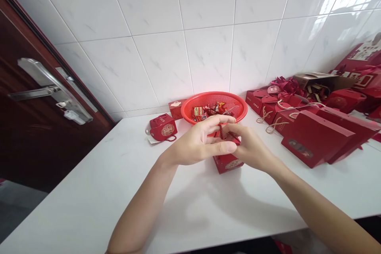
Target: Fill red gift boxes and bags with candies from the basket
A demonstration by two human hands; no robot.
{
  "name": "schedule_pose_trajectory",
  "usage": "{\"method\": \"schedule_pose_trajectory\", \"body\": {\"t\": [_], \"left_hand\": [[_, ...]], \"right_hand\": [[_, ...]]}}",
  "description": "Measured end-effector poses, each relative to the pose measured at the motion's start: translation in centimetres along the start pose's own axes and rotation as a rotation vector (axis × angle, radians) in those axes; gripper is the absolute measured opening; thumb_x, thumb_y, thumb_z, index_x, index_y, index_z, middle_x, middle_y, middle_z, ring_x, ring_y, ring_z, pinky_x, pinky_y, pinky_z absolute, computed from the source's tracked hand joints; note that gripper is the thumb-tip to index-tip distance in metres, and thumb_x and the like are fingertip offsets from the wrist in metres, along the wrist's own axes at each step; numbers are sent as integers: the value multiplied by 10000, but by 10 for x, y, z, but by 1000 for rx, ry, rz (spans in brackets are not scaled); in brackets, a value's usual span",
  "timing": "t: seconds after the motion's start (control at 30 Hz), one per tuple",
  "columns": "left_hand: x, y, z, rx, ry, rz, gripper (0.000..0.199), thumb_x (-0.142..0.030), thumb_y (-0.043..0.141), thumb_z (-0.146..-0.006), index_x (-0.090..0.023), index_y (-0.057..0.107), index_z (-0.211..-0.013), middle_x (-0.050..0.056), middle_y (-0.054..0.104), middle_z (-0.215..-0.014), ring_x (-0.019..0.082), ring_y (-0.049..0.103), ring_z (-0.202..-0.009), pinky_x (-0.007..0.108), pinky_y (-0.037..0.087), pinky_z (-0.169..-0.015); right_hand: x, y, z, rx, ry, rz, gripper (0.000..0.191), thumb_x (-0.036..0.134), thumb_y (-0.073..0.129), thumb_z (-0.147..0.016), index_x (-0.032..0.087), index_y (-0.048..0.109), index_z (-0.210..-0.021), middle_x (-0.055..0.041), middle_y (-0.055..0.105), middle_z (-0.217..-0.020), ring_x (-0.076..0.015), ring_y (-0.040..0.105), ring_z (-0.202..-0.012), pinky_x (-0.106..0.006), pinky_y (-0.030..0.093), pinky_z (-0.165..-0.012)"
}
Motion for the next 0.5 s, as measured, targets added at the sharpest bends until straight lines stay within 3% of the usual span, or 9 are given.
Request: {"method": "schedule_pose_trajectory", "body": {"t": [0.2, 0.37, 0.5], "left_hand": [[0, 0, -3, 5, 67, -28, 516, -250, 731, -863, -251, 559, -1350, 96, 495, -1468, 275, 518, -1329, 426, 499, -1065], [-3, -2, -4, 17, 132, 14, 471, -241, 719, -876, -251, 578, -1326, 83, 452, -1523, 293, 431, -1414, 417, 506, -1061], [3, -10, -7, -47, 109, -41, 500, -278, 728, -874, -239, 559, -1343, 97, 491, -1499, 286, 493, -1367, 401, 522, -1028]], "right_hand": [[-6, 2, 0, -92, 65, -170, 160, 333, 661, -883, 218, 603, -787, -11, 608, -754, -155, 510, -645, -309, 412, -592], [-7, -11, 3, -234, 90, -223, 182, 386, 670, -890, 224, 612, -830, -18, 622, -791, -174, 558, -717, -324, 446, -655], [-16, -27, 4, -301, 83, -245, 228, 412, 708, -860, 220, 600, -804, -18, 628, -792, -162, 569, -706, -311, 455, -647]]}}
Point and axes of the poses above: each hand's wrist, its own z-axis away from the middle knuckle, its own y-axis out of the palm, x = y × z, the point moved 6 cm from there along -z, towards the middle knuckle
